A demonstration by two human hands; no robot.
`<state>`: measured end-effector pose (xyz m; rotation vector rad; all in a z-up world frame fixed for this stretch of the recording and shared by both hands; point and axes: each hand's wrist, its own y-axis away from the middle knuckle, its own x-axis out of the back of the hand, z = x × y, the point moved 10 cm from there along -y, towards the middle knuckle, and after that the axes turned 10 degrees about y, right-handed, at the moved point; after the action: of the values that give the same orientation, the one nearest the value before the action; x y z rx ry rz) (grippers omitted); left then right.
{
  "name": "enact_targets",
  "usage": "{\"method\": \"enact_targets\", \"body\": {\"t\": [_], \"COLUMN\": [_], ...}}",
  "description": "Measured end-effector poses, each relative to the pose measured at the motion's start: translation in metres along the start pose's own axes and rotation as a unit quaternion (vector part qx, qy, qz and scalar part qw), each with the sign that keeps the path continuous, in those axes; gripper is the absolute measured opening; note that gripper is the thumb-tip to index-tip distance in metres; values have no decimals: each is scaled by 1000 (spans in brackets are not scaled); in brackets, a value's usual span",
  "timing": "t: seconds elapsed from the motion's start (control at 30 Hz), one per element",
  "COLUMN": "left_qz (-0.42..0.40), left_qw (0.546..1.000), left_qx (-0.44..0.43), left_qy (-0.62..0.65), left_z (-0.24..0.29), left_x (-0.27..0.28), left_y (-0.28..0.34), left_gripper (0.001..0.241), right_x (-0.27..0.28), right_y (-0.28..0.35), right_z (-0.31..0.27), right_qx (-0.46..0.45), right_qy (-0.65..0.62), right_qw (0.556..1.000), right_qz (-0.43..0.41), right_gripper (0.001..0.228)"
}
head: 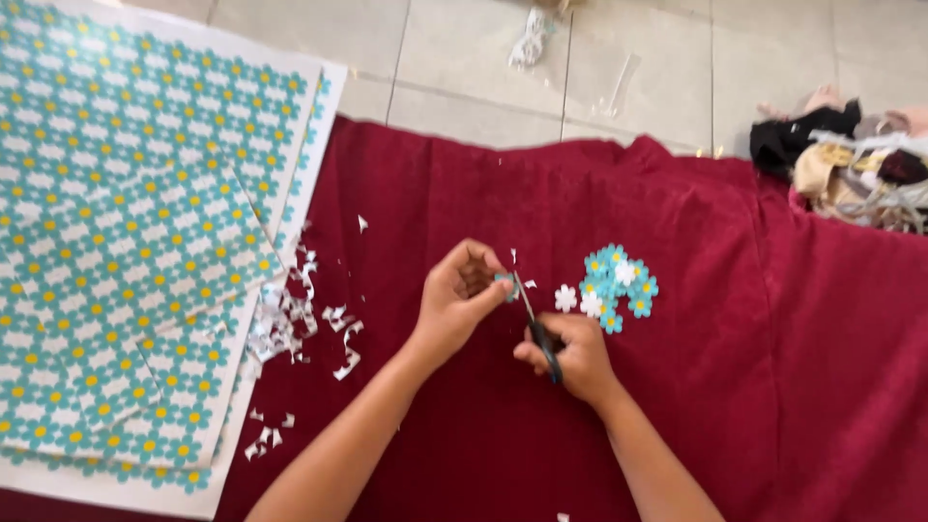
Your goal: Cutting out small flower shapes from a printed paper sheet using scissors.
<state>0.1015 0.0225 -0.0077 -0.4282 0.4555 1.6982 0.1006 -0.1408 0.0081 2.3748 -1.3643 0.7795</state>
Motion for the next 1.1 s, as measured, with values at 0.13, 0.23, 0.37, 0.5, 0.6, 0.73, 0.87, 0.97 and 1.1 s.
{"method": "enact_targets", "body": {"t": [0.13,0.23,0.37,0.5,0.6,0.73,0.87,0.97,1.1], "left_qz": [-11,-44,-102,-112,-109,-117,-146,-179,-157], "left_qw": [1000,998,979,972,975,968,883,794,690], "left_qx": [-2,-7,-57,-88,-84,-102,-285,-368,-330], "left_qy": [-3,-50,-165,-189,-177,-199,-343,-449,-625], "left_z": [12,10,18,23,17,19,33,29,23], "left_x": [-5,-14,-34,-38,-34,-36,-58,-77,-80], "left_y": [-1,6,12,14,16,16,34,52,46], "left_gripper": [21,18,16,14,13,12,8,16,59], "right_x": [-2,12,32,35,36,45,83,93,97], "right_y": [2,11,16,16,15,20,25,26,23], "right_z": [8,15,7,-5,-17,-20,-6,14,16], "right_qx": [-9,0,9,29,53,74,2,-16,-23], "right_qy": [-19,-18,-37,-26,1,46,13,-20,-14], "right_qw": [1000,995,980,976,975,968,945,928,921], "right_qz": [13,94,196,214,215,235,328,371,389], "right_gripper": [35,32,26,16,18,16,9,11,11]}}
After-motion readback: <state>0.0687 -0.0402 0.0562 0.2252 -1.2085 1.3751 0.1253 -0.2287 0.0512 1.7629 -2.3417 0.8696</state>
